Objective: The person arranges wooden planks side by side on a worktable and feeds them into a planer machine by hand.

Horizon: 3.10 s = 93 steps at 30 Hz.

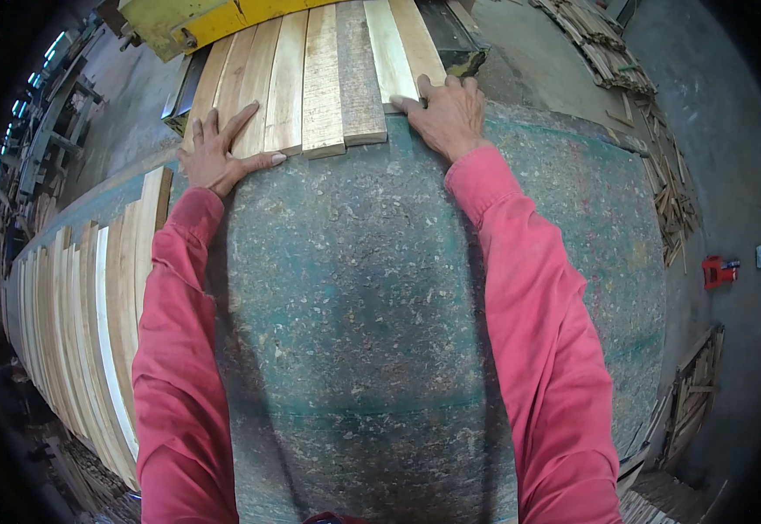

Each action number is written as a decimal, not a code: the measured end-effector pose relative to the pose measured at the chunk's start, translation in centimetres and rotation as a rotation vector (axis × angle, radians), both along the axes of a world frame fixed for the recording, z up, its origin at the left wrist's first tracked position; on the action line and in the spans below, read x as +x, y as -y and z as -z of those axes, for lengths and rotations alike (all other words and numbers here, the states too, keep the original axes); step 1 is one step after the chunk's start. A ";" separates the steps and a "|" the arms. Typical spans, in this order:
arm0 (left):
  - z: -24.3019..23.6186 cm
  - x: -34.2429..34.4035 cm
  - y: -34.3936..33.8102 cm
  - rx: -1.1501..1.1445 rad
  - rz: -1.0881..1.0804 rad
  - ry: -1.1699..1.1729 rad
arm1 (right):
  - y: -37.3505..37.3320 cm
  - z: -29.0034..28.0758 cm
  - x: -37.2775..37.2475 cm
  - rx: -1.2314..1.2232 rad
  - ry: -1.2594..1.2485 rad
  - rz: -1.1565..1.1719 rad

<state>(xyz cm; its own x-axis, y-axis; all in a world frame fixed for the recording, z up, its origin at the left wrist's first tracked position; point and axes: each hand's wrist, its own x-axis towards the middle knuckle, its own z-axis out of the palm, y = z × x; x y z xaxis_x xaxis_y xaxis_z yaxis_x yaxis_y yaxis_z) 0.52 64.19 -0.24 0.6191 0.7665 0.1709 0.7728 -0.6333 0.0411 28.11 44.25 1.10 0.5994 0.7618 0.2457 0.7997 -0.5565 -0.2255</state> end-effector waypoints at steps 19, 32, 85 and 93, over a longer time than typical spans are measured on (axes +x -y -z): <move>-3.0 -37.4 25.3 0.118 -0.210 0.074 | 39.6 0.3 -29.9 0.103 -0.313 0.006; -2.9 -72.3 19.0 0.136 -1.127 -0.024 | 37.4 5.8 -37.9 -0.268 -0.104 0.475; -0.2 -35.3 25.9 0.121 -0.573 0.252 | 38.9 3.1 -36.6 0.093 -0.447 0.118; -3.4 -40.9 46.1 -0.034 0.331 0.150 | 44.3 -2.0 -43.0 -0.090 -0.332 -0.263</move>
<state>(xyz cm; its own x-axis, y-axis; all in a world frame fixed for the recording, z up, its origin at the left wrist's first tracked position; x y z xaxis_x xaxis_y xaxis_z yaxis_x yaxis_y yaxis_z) -40.42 18.10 3.21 0.8046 0.5355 0.2564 0.5100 -0.8445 0.1633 -14.90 -0.08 3.09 0.4178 0.9085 -0.0023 0.8089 -0.3731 -0.4545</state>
